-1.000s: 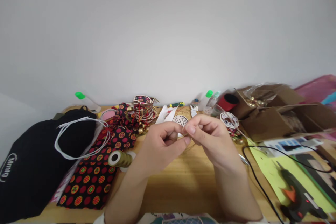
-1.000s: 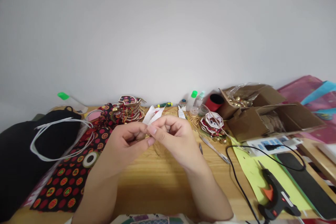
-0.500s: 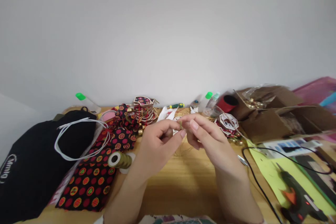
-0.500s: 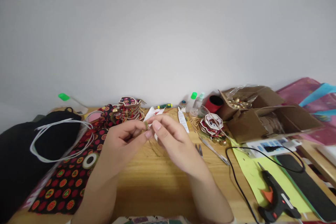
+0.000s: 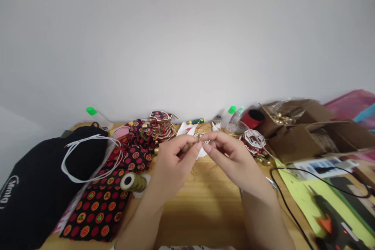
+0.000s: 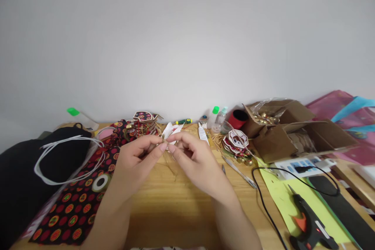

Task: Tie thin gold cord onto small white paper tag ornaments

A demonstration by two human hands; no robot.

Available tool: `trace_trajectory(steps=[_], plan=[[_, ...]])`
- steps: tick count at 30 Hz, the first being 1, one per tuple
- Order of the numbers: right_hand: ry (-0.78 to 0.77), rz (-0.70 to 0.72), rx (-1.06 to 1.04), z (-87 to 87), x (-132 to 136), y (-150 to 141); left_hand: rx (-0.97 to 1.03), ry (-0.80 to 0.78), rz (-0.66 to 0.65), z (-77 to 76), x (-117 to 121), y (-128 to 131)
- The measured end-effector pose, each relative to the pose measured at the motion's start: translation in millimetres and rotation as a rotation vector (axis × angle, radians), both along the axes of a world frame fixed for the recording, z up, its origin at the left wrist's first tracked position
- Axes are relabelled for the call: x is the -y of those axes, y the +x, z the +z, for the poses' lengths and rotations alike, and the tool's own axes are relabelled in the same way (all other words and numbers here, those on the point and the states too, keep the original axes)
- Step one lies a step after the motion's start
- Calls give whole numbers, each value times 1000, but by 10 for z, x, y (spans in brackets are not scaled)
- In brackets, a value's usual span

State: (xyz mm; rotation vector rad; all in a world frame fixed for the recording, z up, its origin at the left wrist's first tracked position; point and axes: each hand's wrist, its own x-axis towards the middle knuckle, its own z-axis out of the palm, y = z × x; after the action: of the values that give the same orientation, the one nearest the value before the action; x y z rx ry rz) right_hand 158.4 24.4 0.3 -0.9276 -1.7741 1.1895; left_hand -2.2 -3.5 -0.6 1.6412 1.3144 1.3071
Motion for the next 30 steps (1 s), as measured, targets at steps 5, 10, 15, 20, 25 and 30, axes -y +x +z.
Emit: trace_trajectory(steps=[5, 10, 15, 20, 25, 30], plan=[[252, 108, 246, 20, -16, 34, -31, 13, -2, 2, -9, 0], [156, 47, 106, -34, -5, -23, -136, 52, 21, -11, -11, 16], [-62, 104, -187, -45, -5, -72, -238, 89, 45, -13, -3, 25], [-175, 139, -338, -49, -20, -96, -337, 131, 62, -21, -18, 29], [-291, 98, -271, -35, -7, -104, -340, 138, 70, -35, -30, 29], [-110, 57, -166, -47, -25, -103, -338, 127, 91, -34, -34, 28]])
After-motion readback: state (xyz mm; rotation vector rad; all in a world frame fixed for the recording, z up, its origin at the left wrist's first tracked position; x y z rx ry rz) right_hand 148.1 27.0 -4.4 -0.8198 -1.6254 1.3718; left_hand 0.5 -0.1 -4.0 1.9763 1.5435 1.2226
